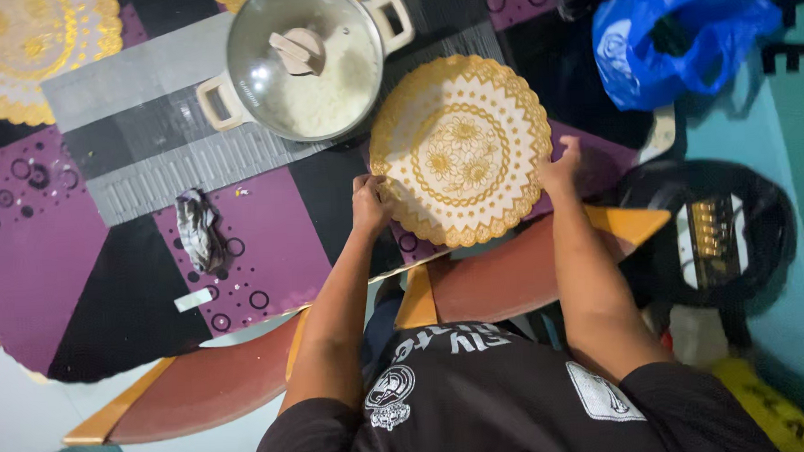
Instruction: The person wipes a dining table and several circular and rectangular mats using a cloth, then folds the mats and repositions a pot.
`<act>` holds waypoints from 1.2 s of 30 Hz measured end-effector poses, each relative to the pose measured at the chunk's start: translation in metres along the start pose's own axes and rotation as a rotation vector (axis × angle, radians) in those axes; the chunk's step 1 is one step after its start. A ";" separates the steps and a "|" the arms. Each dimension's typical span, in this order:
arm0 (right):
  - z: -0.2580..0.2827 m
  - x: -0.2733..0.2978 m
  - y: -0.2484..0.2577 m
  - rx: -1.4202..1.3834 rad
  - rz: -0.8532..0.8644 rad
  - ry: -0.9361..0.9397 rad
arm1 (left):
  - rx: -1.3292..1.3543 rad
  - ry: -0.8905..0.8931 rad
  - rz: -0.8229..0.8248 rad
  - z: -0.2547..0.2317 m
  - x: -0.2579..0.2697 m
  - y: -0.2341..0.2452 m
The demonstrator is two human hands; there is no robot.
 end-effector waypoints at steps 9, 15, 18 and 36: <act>0.170 -0.079 -0.115 -0.102 0.175 0.461 | 0.137 -0.136 -0.105 -0.084 -0.083 0.136; 0.285 -0.128 -0.208 -0.212 0.446 0.633 | -0.153 -0.292 -0.084 -0.113 -0.180 0.158; 0.293 -0.170 -0.268 -0.161 0.513 0.639 | -0.337 -0.298 -0.092 -0.117 -0.227 0.130; 0.344 -0.187 -0.386 0.478 0.732 1.253 | -0.620 -0.234 0.150 -0.091 -0.327 0.005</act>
Point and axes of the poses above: each hand's wrist, its own x-axis away from the middle knuckle, its own y-axis out of the back of the hand, z = x × y, the point moved 6 cm from there along -x, towards the middle knuckle, and after that the axes turned 9 degrees about -x, right-handed, at the moved point
